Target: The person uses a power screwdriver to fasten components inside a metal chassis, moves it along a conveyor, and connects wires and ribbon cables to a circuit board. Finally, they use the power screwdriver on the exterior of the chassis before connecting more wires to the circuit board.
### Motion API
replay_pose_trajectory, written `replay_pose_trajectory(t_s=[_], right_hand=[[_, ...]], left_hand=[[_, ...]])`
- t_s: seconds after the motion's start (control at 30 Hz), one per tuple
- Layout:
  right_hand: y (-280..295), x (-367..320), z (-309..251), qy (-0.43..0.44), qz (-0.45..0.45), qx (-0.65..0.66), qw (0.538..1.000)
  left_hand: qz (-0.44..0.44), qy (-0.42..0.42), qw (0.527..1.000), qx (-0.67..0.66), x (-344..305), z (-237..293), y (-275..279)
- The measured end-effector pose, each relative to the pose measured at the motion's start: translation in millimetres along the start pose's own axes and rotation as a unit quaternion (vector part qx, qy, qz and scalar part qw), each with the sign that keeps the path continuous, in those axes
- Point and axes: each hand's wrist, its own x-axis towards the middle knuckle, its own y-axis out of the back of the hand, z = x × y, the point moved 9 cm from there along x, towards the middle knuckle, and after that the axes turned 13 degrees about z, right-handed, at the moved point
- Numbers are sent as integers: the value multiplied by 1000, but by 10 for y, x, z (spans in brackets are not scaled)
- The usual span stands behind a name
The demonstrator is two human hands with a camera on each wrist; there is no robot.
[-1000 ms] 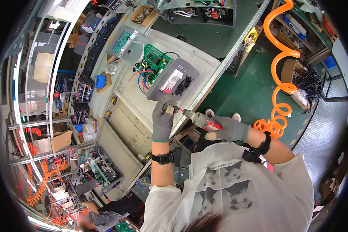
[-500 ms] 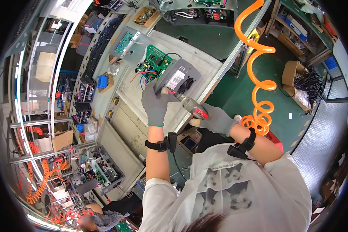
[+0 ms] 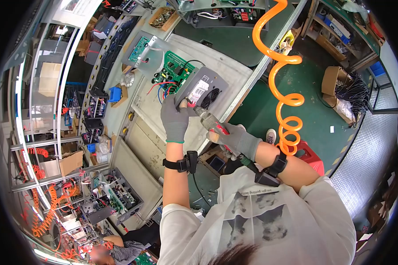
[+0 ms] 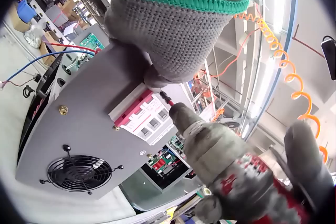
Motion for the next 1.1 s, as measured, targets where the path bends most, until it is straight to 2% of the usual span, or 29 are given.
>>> replay_pose_trajectory(t_s=[0.03,0.17,0.23,0.27,0.33,0.43,0.57,0.67,0.73,0.87,0.97,1.03,1.07,1.1], right_hand=[[-123,-45,48,-76,-68,86,991],[-86,-115,-63,-83,-63,116,988],[-14,9,-69,-11,-26,32,999],[-50,55,-16,-9,-26,31,999],[1,108,-79,70,38,35,996],[-21,56,-92,35,22,33,999],[-38,108,-88,56,28,23,998],[-37,88,-111,39,28,46,998],[-57,22,-121,-8,-8,7,1000],[-52,86,-15,11,-8,51,999],[244,-163,-195,64,44,-8,997],[272,-387,-62,-24,-12,-51,998],[340,-394,-145,210,60,-140,966],[300,-531,-39,428,123,-218,868]], left_hand=[[0,0,1000,0,1,-10,-2],[-1,-14,1000,10,4,-13,0],[3,-30,999,16,25,11,16],[-5,-28,1000,10,18,11,15],[-15,-26,1000,4,11,26,8],[-19,-21,1000,8,19,15,9],[-23,-31,999,-9,30,39,16],[-31,-29,999,-20,24,56,7],[-33,-27,999,-23,27,51,10],[-48,-28,998,-8,28,45,-3],[-39,-4,999,-17,39,-10,-19],[-27,17,999,-33,49,-65,4],[-32,33,997,-58,57,-84,-17],[-41,51,995,-80,35,-105,-39]])
